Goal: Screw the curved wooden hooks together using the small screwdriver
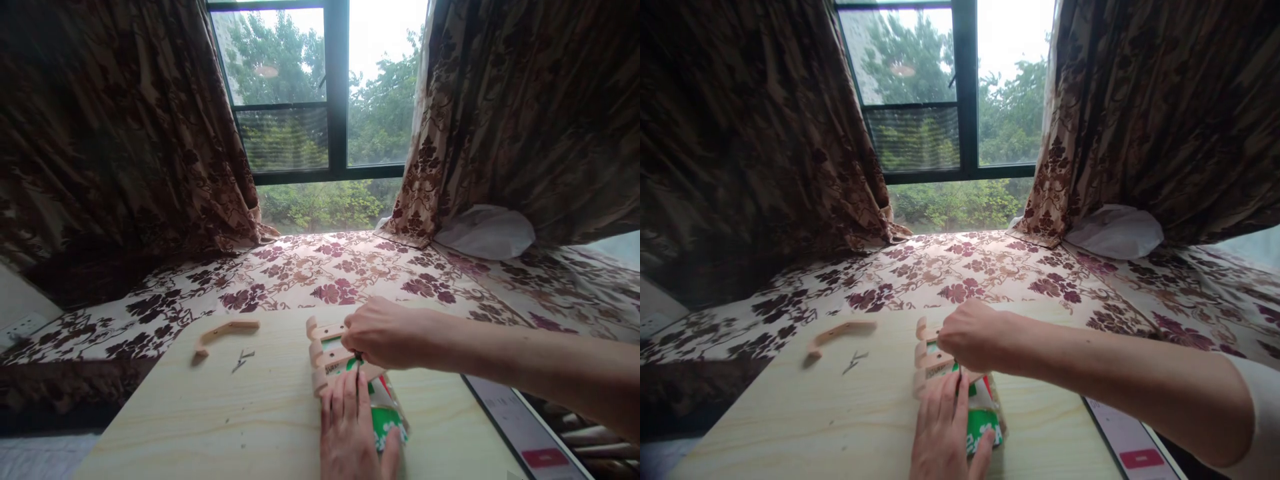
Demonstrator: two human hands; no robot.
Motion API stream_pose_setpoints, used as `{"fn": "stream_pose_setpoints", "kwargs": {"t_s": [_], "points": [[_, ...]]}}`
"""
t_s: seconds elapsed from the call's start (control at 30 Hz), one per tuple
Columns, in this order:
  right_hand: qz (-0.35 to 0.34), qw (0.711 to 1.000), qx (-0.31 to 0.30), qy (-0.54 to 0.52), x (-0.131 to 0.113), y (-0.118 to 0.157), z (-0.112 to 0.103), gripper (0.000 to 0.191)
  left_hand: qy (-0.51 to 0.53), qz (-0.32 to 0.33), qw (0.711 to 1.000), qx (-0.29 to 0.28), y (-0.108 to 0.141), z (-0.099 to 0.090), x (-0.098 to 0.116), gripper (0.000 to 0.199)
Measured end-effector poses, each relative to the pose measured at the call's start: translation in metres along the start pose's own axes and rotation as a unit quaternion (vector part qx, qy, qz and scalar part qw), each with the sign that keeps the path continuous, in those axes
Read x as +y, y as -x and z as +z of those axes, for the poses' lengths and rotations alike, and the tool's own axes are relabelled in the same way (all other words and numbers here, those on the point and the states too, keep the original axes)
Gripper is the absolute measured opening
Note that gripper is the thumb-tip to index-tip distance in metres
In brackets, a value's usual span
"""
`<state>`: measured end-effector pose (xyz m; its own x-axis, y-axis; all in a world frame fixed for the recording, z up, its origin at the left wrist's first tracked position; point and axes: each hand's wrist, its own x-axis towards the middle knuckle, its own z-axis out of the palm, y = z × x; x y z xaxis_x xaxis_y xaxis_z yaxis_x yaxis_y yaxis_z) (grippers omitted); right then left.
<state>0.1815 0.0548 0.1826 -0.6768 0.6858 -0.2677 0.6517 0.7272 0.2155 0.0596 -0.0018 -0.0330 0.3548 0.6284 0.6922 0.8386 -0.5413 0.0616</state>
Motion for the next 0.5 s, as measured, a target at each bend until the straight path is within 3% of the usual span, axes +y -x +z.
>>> {"fn": "stream_pose_setpoints", "kwargs": {"t_s": [0.17, 0.5], "points": [[0.005, 1.000, 0.004, -0.003, 0.0006, -0.0027, 0.0033, 0.017, -0.038, 0.050, 0.998, -0.014, -0.0026, -0.0057, -0.0064, 0.066], [0.009, 1.000, 0.018, -0.009, 0.0001, 0.0012, 0.0031, 0.018, -0.031, 0.036, 0.999, -0.024, -0.0018, -0.0093, -0.0035, 0.065]]}}
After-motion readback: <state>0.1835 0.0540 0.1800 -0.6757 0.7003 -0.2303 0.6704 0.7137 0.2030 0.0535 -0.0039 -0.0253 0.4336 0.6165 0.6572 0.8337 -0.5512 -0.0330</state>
